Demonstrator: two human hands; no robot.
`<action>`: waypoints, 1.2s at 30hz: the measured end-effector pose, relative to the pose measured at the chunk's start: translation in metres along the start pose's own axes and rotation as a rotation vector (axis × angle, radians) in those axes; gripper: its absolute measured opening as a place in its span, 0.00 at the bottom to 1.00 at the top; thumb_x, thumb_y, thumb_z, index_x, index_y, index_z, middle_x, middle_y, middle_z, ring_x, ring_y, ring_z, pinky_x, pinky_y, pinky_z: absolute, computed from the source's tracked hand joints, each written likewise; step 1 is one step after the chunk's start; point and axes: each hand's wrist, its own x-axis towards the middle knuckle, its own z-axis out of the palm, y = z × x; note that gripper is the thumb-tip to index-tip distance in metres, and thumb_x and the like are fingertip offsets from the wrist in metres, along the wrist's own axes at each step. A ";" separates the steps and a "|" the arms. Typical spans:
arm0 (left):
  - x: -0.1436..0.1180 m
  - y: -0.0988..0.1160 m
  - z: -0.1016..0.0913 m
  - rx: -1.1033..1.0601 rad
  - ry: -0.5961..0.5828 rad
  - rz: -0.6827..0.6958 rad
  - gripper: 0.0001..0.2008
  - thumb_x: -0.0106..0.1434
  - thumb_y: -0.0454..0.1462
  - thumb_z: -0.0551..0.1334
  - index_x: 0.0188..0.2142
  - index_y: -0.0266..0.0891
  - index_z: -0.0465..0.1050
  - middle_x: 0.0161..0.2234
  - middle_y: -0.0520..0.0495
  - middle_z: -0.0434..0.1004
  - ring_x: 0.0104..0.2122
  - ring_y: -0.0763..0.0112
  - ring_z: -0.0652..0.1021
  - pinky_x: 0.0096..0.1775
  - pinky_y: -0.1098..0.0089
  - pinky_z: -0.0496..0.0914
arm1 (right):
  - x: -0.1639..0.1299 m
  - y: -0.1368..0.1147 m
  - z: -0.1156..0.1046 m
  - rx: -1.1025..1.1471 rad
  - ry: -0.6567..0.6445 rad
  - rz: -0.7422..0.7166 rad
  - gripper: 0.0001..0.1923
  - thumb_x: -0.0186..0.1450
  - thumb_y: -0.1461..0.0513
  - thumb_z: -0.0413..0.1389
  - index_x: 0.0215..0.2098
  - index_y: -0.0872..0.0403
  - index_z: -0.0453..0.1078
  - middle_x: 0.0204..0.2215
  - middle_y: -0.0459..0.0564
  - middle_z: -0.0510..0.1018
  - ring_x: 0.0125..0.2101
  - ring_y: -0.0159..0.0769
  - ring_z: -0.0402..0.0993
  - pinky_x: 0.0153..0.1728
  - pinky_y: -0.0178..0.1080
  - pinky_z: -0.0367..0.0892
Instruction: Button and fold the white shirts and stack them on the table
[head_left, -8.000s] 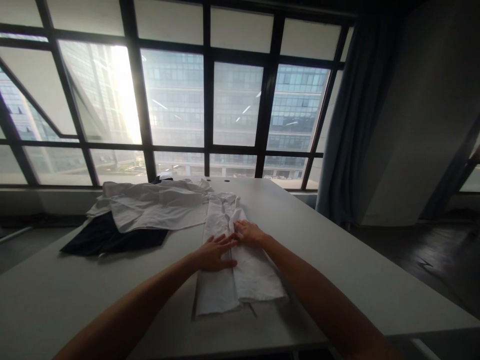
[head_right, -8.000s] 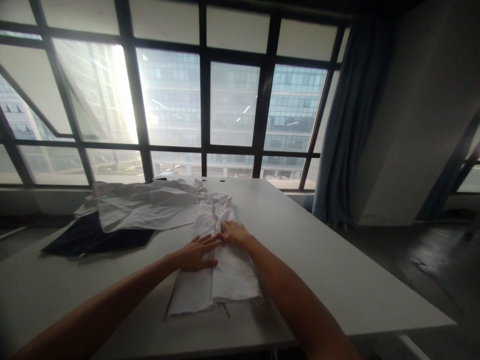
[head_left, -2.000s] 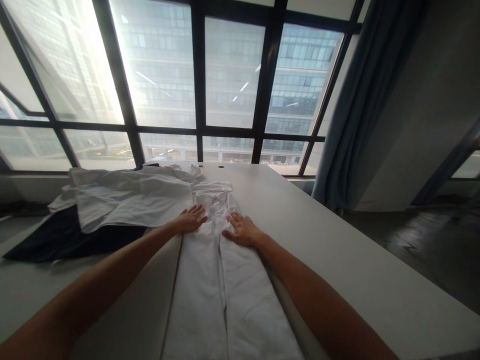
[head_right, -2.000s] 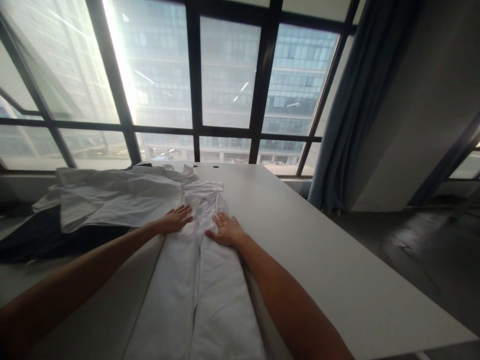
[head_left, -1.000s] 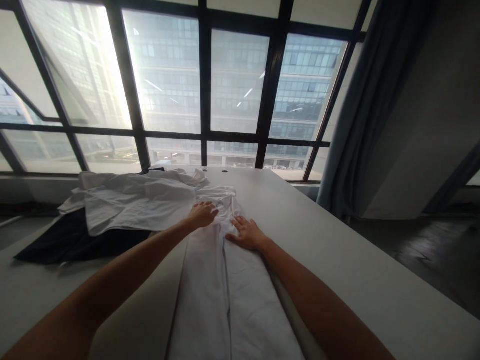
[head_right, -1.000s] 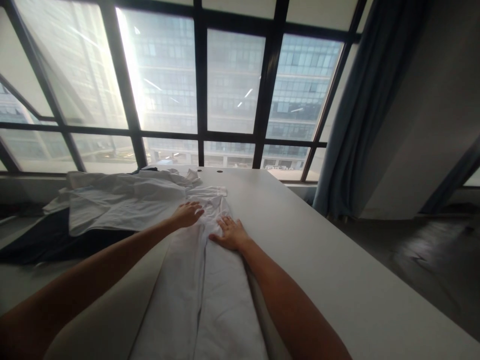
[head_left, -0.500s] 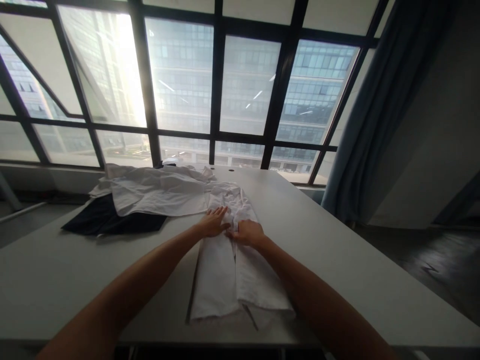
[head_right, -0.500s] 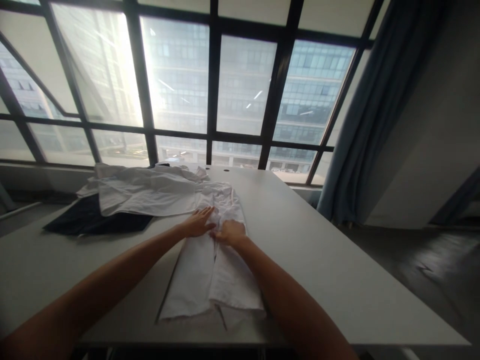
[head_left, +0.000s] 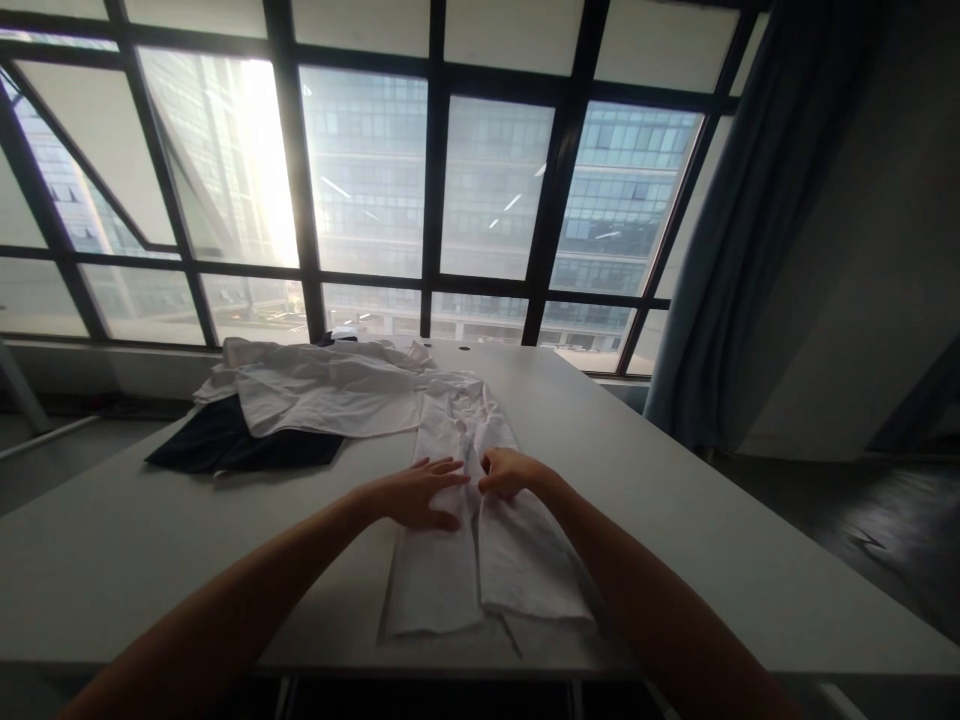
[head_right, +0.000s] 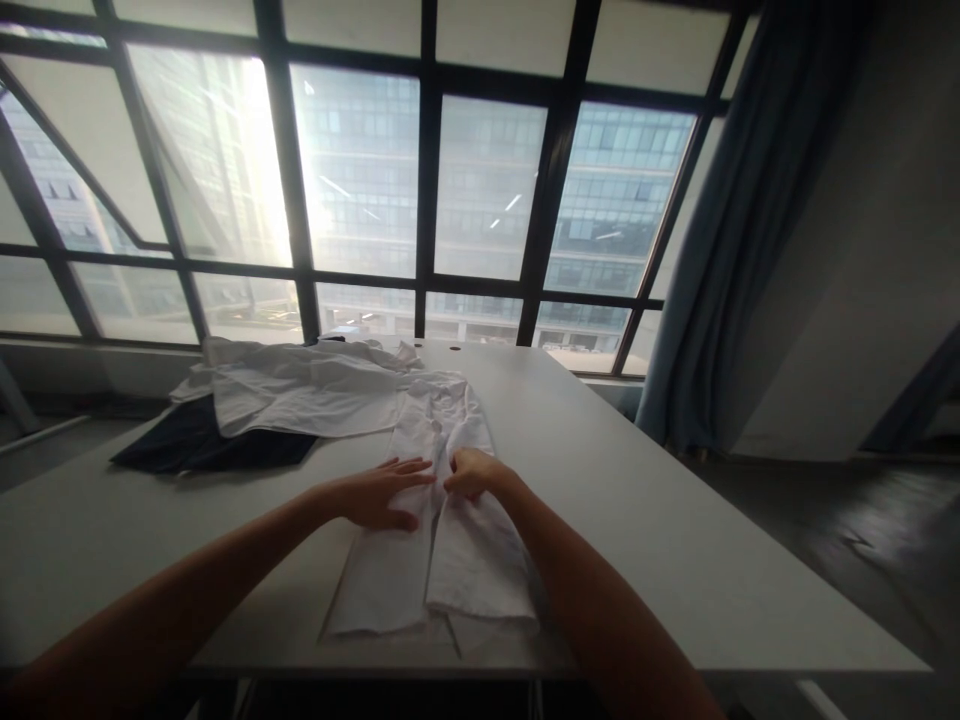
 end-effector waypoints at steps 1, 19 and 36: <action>0.001 0.007 -0.001 -0.026 0.052 0.034 0.28 0.62 0.51 0.65 0.59 0.43 0.69 0.61 0.38 0.67 0.60 0.52 0.68 0.60 0.58 0.60 | 0.000 0.000 0.001 0.025 -0.020 0.015 0.08 0.55 0.63 0.64 0.30 0.56 0.70 0.20 0.45 0.74 0.17 0.32 0.72 0.19 0.32 0.68; 0.012 0.066 0.018 -0.237 0.148 0.290 0.10 0.66 0.41 0.62 0.42 0.41 0.81 0.32 0.49 0.76 0.29 0.73 0.75 0.39 0.73 0.68 | 0.022 0.058 -0.023 -0.235 0.369 0.028 0.17 0.67 0.52 0.55 0.43 0.55 0.77 0.41 0.54 0.82 0.42 0.41 0.78 0.40 0.35 0.67; 0.005 0.101 0.030 -0.129 0.073 0.370 0.12 0.56 0.32 0.66 0.41 0.44 0.81 0.32 0.50 0.76 0.33 0.68 0.78 0.40 0.71 0.70 | 0.024 0.054 -0.013 -0.211 0.431 -0.271 0.19 0.61 0.65 0.56 0.49 0.51 0.76 0.54 0.51 0.75 0.47 0.39 0.74 0.48 0.37 0.67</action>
